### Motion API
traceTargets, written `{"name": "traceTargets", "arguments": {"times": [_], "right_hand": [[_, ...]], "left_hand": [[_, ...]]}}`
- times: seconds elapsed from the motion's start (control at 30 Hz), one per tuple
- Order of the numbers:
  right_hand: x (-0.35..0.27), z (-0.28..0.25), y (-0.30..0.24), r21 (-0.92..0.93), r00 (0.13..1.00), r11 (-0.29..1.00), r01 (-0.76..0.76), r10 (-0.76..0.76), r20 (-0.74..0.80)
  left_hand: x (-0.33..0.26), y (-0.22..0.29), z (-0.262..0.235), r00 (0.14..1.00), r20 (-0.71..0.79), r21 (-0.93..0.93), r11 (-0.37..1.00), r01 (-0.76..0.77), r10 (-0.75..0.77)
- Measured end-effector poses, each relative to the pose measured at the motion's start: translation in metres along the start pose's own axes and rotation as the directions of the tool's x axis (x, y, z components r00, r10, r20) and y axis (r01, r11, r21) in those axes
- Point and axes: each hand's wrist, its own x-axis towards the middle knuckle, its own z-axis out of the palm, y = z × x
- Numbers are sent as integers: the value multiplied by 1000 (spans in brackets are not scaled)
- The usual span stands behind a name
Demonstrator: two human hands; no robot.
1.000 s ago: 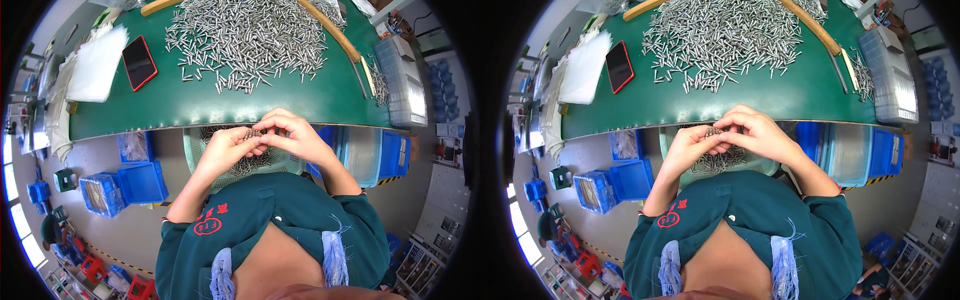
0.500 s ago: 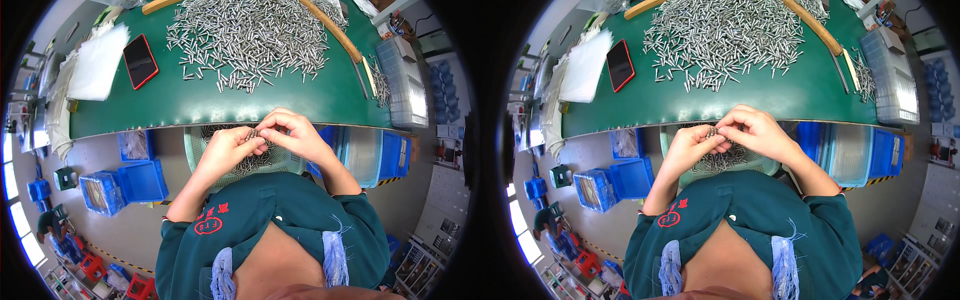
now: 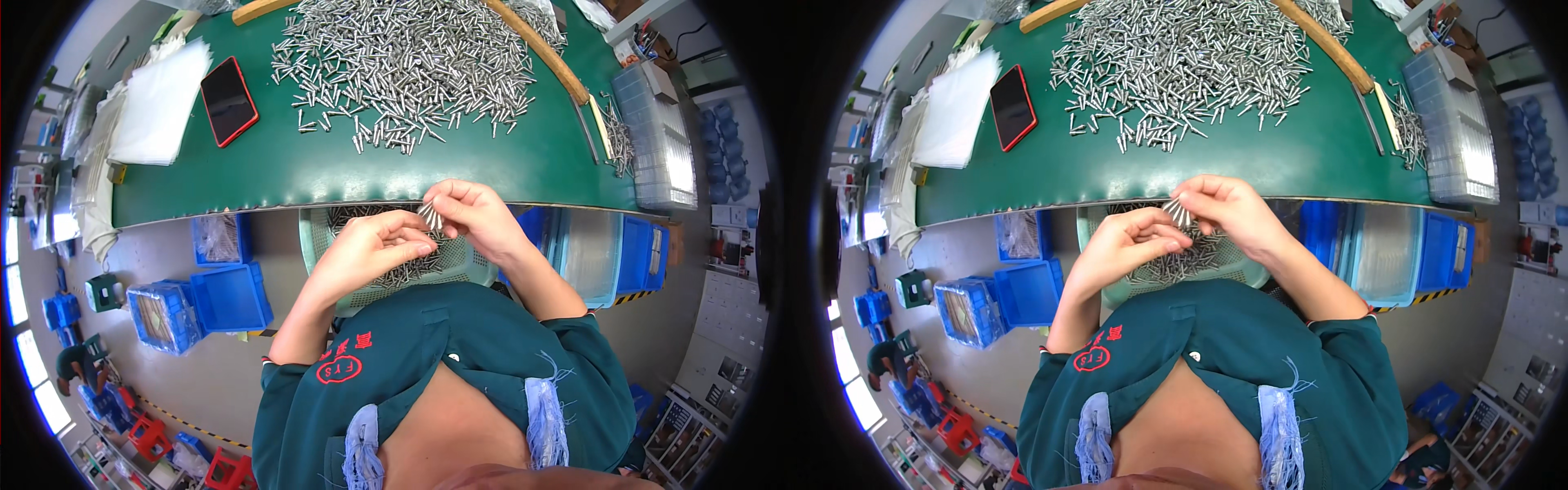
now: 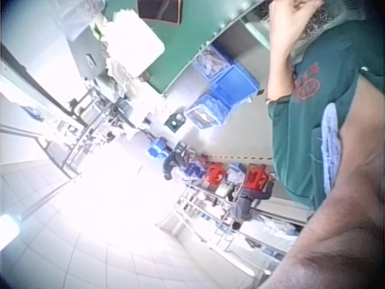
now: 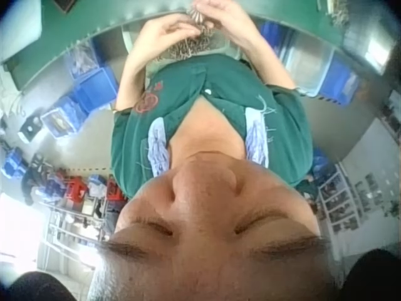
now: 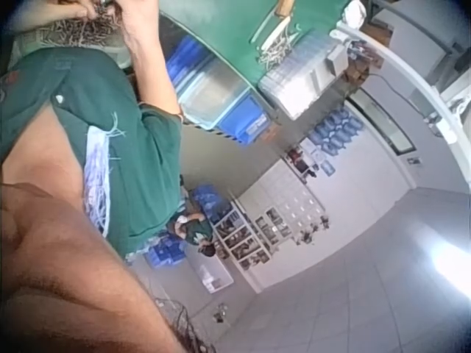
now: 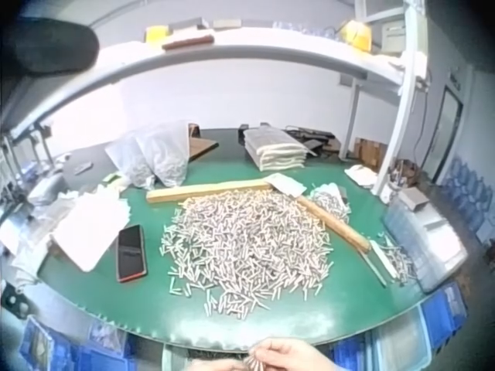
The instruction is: Sorting and inspecting small metal pins at an industrial workbench.
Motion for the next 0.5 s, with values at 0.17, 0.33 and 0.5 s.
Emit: {"name": "traceTargets", "arguments": {"times": [0.17, 0.33, 0.5], "right_hand": [[3, -4, 12, 625, 983, 760, -178, 163, 83], [4, -5, 11, 688, 980, 698, -200, 147, 135], [-1, 5, 3, -54, 1000, 999, -7, 5, -28]], "left_hand": [[-2, 0, -8, 993, -112, 5, 1000, -25, 25], [-3, -4, -17, 982, -166, -22, 995, -95, 90], [-3, -8, -25, 946, -295, 11, 991, -136, 134]]}}
